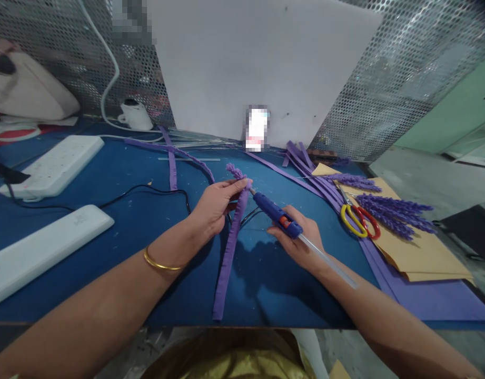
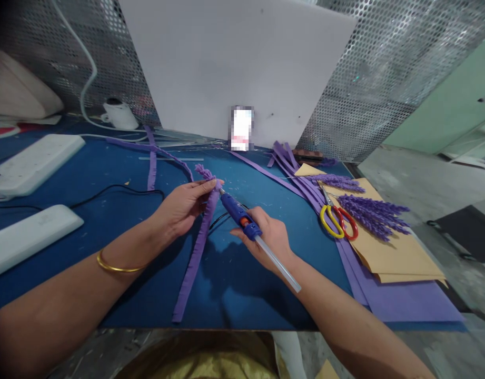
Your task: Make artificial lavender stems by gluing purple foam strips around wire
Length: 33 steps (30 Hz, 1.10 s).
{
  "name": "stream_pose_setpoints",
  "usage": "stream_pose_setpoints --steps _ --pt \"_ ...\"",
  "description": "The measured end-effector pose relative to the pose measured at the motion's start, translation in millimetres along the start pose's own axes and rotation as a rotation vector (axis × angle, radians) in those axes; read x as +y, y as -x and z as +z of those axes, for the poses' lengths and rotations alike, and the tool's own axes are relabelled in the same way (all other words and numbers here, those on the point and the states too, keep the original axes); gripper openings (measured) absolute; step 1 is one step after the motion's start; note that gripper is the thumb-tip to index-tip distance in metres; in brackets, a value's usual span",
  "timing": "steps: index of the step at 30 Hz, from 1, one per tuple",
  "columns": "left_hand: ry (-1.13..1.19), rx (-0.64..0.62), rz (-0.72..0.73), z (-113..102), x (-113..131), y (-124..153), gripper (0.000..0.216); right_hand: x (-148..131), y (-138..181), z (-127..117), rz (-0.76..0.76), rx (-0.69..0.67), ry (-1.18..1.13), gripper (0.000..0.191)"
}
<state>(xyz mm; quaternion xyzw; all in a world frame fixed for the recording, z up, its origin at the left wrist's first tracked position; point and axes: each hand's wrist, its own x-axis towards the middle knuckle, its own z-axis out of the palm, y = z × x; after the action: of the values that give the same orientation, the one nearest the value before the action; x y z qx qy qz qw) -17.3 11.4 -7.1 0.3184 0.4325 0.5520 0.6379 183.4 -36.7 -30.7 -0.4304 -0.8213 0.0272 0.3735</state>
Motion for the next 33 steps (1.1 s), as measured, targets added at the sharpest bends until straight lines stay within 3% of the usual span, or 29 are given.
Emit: stream_pose_setpoints --steps 33 --pt "0.014 0.010 -0.010 0.9 1.6 0.7 0.032 1.4 1.0 -4.1 0.010 -0.030 0.061 0.037"
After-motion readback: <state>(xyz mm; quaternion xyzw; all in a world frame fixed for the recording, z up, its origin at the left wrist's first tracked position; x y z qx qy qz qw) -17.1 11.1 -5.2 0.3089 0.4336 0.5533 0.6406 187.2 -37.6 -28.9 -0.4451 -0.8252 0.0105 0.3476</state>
